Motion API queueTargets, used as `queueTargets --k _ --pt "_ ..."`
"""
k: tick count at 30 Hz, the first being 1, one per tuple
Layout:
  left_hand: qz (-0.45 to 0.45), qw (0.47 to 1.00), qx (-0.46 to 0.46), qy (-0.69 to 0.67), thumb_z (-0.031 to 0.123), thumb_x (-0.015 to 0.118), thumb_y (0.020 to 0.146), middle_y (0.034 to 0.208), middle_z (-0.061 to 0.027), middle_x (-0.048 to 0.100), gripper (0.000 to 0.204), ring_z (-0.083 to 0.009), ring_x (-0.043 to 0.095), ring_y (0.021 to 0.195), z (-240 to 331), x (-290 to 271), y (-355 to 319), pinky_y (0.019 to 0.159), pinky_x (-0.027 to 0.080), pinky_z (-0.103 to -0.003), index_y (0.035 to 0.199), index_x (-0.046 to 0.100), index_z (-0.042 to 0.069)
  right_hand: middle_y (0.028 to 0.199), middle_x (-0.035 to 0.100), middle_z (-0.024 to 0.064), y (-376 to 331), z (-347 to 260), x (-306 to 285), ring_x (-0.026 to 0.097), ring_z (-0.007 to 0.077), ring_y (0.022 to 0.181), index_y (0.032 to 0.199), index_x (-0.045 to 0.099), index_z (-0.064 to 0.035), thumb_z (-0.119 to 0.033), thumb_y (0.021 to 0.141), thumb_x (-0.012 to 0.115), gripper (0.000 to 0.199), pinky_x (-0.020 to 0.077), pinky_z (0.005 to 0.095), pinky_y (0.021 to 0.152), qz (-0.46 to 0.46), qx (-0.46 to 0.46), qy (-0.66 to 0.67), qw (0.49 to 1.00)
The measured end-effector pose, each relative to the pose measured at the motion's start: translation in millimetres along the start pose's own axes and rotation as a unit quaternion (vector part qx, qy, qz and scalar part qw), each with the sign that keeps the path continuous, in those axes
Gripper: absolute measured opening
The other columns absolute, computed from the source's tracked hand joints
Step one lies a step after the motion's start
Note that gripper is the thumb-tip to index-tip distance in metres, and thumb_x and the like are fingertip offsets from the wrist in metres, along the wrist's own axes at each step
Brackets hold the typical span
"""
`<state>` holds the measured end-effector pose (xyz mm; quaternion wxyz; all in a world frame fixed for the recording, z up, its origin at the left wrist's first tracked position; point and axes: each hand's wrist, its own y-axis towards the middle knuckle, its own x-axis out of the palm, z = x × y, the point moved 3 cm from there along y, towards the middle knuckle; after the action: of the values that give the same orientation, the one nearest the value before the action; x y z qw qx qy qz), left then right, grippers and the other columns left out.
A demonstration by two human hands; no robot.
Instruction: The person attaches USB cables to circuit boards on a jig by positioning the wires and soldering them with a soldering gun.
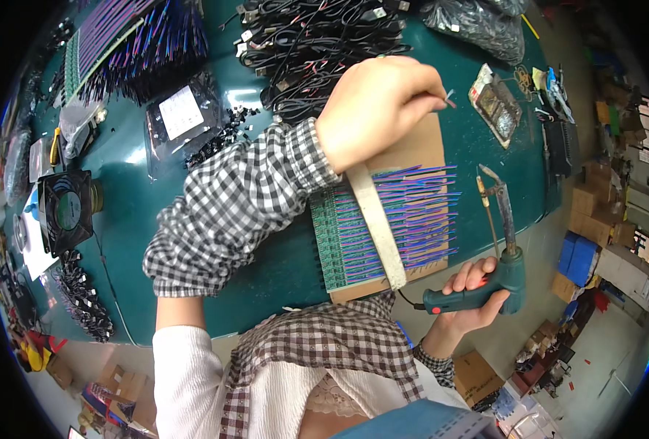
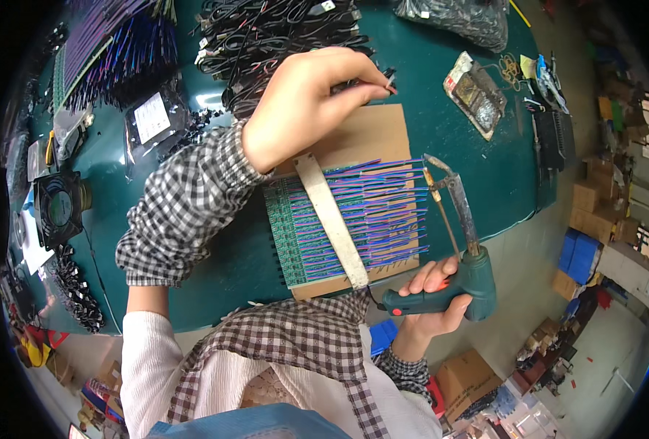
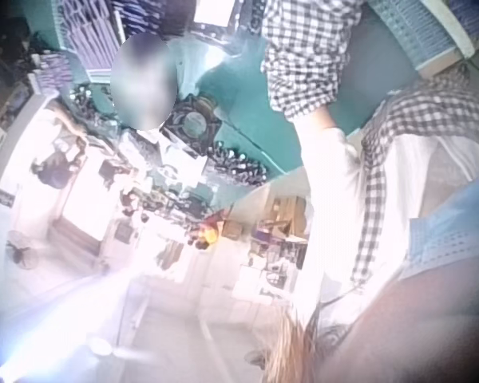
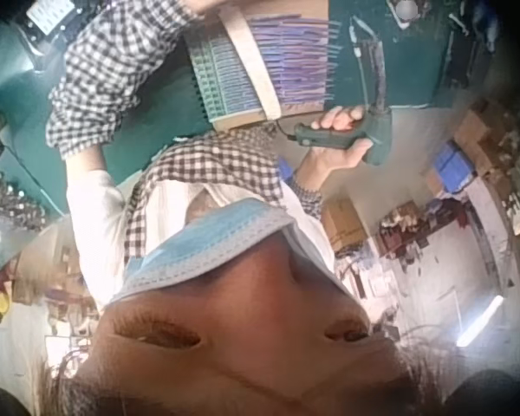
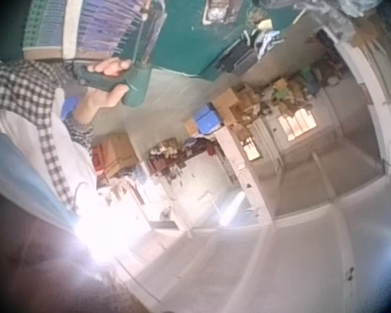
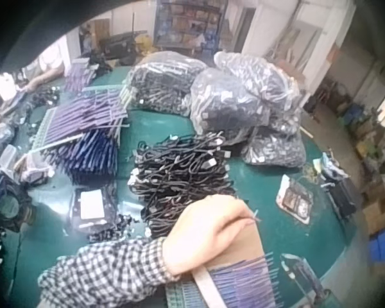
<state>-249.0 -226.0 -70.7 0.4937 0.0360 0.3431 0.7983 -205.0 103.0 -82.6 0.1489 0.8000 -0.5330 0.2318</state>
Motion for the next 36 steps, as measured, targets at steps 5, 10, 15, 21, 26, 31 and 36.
queueTargets --k 5,10,15,21,26,31,36 --pt "0.187 0.954 -0.039 -0.231 0.012 0.066 0.098 0.099 -0.0138 0.072 0.026 -0.017 0.069 0.086 5 -36 39 0.08 0.054 -0.03 0.119 0.061 -0.001 0.088 0.056 0.0105 6 -4 -9 0.064 0.0237 0.084 0.122 0.045 0.0005 -0.051 0.103 0.059 0.056 0.0663 0.0393 0.065 -0.011 -0.008 0.01 1.0" --pt "0.112 0.942 -0.1 -0.299 0.012 0.069 0.098 0.098 -0.0128 0.073 0.019 -0.0155 0.068 0.085 61 -64 14 0.08 0.054 -0.028 0.107 0.068 -0.004 0.102 0.058 0.0114 11 -3 1 0.065 0.0257 0.09 0.126 0.043 -0.0011 -0.046 0.102 0.063 0.055 0.0666 0.0407 0.074 -0.046 0.011 0.047 0.998" --pt "-0.071 0.977 -0.132 -0.15 -0.01 0.081 0.081 0.089 -0.0091 0.073 0.018 -0.0134 0.067 0.074 98 -70 -55 0.066 0.051 -0.027 0.097 0.077 -0.003 0.114 0.062 0.013 21 -1 49 0.068 0.0265 0.105 0.127 0.047 -0.0016 -0.025 0.097 0.072 0.045 0.0627 0.0428 0.084 -0.102 -0.008 -0.089 0.991" --pt "-0.032 0.923 -0.31 -0.226 -0.002 0.079 0.084 0.087 -0.0082 0.071 0.012 -0.0153 0.068 0.076 104 -48 -139 0.064 0.054 -0.026 0.096 0.076 -0.001 0.108 0.061 0.0143 15 22 106 0.068 0.0265 0.093 0.12 0.054 0.0021 0.002 0.083 0.07 0.04 0.0566 0.0387 0.083 -0.143 0.086 -0.323 0.931" --pt "-0.043 0.939 -0.275 -0.2 0.0 0.079 0.085 0.085 -0.0075 0.071 0.01 -0.0148 0.067 0.073 99 -44 -158 0.06 0.052 -0.027 0.095 0.076 0.0 0.103 0.063 0.016 19 24 117 0.069 0.0247 0.09 0.113 0.055 0.0017 0.011 0.081 0.069 0.036 0.0574 0.0355 0.078 -0.205 0.094 -0.373 0.9" --pt "-0.031 0.927 -0.302 -0.218 0.002 0.077 0.086 0.085 -0.0076 0.071 0.008 -0.0168 0.066 0.072 98 -39 -156 0.059 0.052 -0.028 0.094 0.075 0.001 0.1 0.063 0.0151 16 28 115 0.068 0.0239 0.088 0.114 0.055 0.002 0.013 0.08 0.068 0.038 0.0575 0.0364 0.077 -0.193 0.063 -0.343 0.917" --pt "-0.088 0.928 -0.292 -0.211 0.0 0.074 0.086 0.085 -0.0081 0.07 0.008 -0.0189 0.065 0.072 97 -43 -153 0.062 0.052 -0.03 0.094 0.074 0.002 0.1 0.061 0.0137 19 31 112 0.067 0.0231 0.086 0.118 0.053 0.0017 0.011 0.082 0.066 0.039 0.0576 0.038 0.078 -0.23 0.05 -0.42 0.877"
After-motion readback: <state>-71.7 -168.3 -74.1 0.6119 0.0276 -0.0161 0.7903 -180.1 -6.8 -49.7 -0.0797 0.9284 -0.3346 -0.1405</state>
